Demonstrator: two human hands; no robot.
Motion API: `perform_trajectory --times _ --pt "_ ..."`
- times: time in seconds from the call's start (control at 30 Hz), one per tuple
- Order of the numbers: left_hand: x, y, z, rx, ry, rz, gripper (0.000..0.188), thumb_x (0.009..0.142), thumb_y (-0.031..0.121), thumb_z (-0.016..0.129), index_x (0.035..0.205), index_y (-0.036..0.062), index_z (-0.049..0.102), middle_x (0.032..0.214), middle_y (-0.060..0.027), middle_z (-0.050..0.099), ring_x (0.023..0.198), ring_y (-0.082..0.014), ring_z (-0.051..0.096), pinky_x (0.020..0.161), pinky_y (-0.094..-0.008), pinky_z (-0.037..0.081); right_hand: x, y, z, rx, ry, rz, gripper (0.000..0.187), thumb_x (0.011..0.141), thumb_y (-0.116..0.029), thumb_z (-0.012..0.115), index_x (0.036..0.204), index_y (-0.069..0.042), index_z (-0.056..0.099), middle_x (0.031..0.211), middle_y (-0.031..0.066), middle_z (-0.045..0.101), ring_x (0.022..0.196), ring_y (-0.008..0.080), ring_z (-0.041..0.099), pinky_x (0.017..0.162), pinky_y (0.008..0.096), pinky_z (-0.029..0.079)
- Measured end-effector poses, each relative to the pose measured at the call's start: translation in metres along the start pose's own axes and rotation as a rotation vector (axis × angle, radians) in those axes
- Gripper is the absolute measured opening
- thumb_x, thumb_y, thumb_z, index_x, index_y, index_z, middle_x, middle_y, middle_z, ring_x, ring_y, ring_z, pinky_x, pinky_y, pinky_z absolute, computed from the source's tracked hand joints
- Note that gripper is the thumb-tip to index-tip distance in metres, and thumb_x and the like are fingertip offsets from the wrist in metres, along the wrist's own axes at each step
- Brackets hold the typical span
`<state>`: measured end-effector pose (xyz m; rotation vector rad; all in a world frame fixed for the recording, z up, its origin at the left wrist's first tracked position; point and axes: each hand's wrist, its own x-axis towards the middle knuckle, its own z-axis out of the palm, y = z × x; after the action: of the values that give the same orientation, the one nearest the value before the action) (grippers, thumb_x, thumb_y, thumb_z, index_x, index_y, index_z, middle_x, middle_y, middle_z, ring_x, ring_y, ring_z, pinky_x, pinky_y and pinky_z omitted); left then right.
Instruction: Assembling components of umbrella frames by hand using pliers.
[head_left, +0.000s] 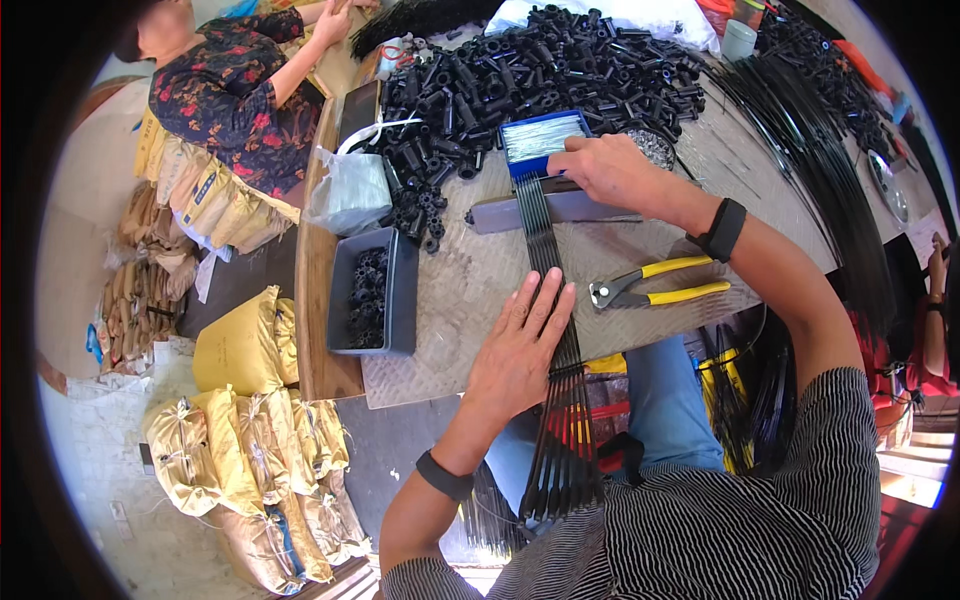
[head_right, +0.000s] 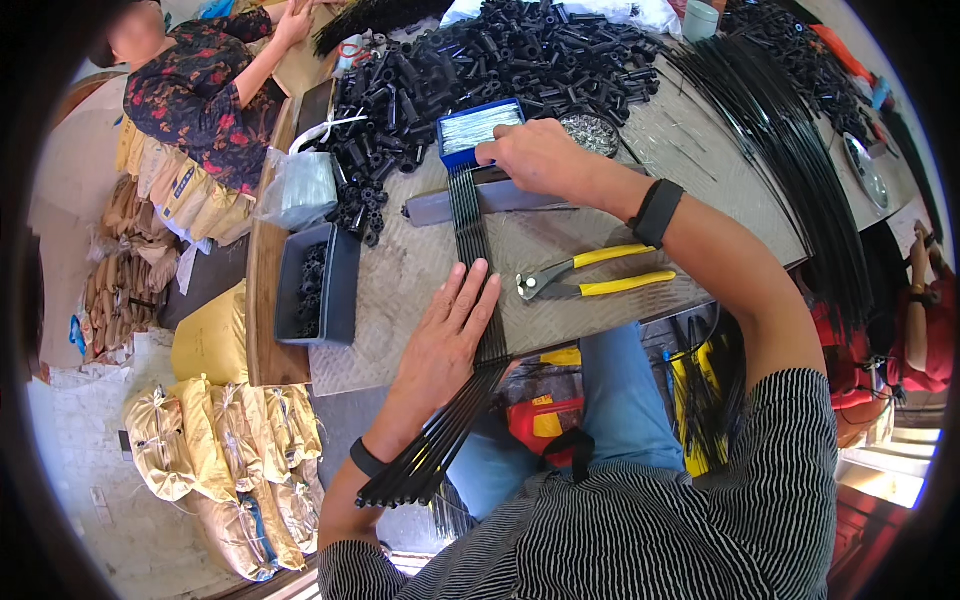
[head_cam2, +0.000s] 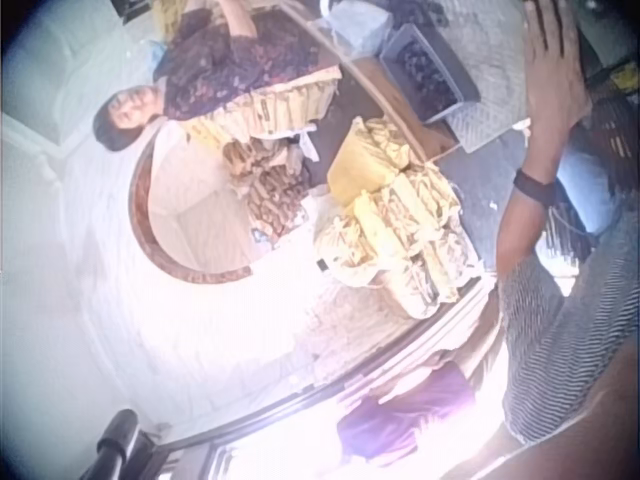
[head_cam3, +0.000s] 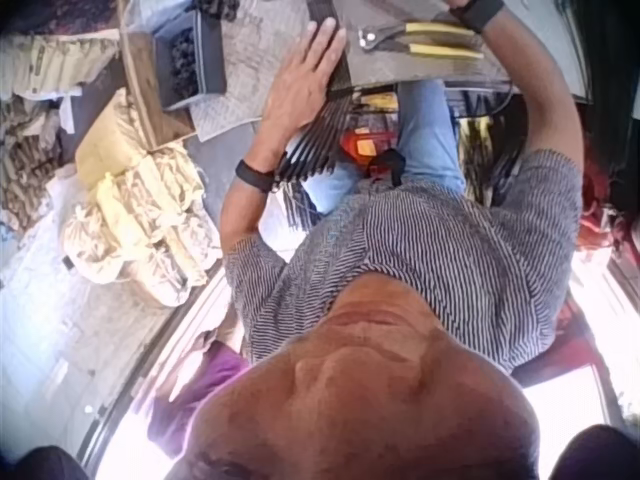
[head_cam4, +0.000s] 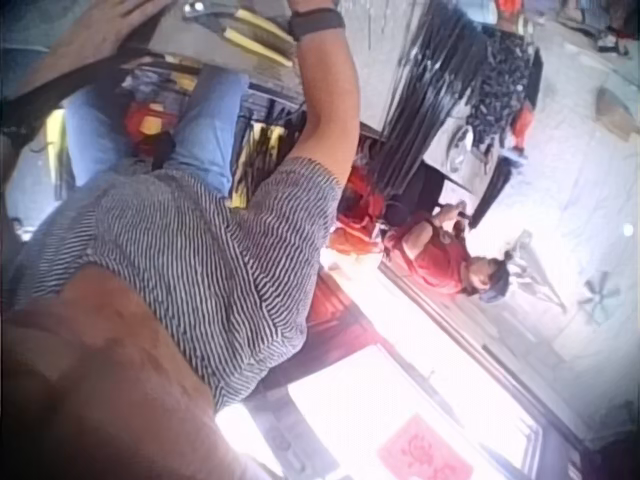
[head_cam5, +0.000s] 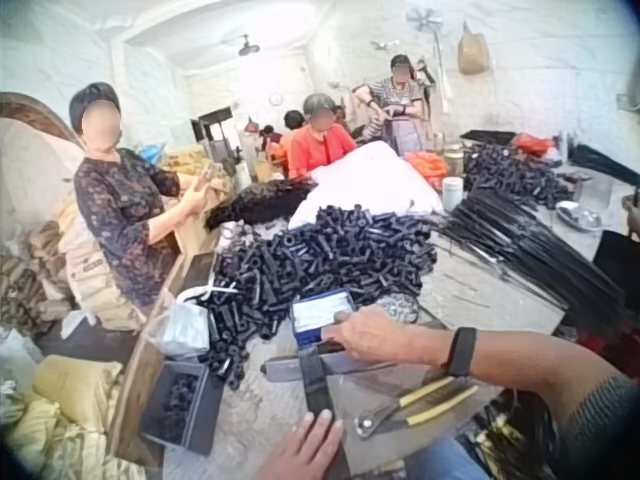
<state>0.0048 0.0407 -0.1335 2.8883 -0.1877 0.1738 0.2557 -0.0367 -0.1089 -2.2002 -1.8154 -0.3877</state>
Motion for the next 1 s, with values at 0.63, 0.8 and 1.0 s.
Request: perform_trajectory --times 0.63,0.8,1.0 --pt "-0.004 -0.002 0.002 -0.007 0.078 -0.015 0.077 0.078 0.047 0.053 0.138 0.0080 0.023 0.143 -0.0144 0.020 0.131 -0.0328 0.021 0.106 -0.0404 0.021 0.011 -0.012 0.010 -0.217 0.060 -0.150 0.011 0.074 -0.011 0.055 0.084 -0.006 0.053 0.079 0.0076 0.054 0.059 0.0252 0.060 0.048 0.0361 0.046" --pt "-0.005 0.001 0.000 0.054 0.067 -0.033 0.079 0.077 0.051 0.053 0.138 0.0092 0.023 0.143 -0.0123 0.021 0.132 -0.0307 0.020 0.107 -0.0432 0.017 0.012 -0.008 0.011 -0.232 0.133 -0.230 0.011 0.075 -0.015 0.056 0.082 -0.007 0.053 0.079 0.0074 0.055 0.059 0.0243 0.060 0.048 0.0355 0.046" --pt "-0.006 0.000 -0.003 0.089 0.057 -0.016 0.081 0.075 0.049 0.056 0.138 0.0108 0.024 0.144 -0.0101 0.021 0.133 -0.0285 0.020 0.107 -0.0453 0.015 0.017 -0.007 0.010 -0.071 -0.012 -0.093 0.007 0.079 -0.013 0.054 0.085 -0.009 0.054 0.085 0.0044 0.056 0.064 0.0269 0.059 0.052 0.0362 0.046"
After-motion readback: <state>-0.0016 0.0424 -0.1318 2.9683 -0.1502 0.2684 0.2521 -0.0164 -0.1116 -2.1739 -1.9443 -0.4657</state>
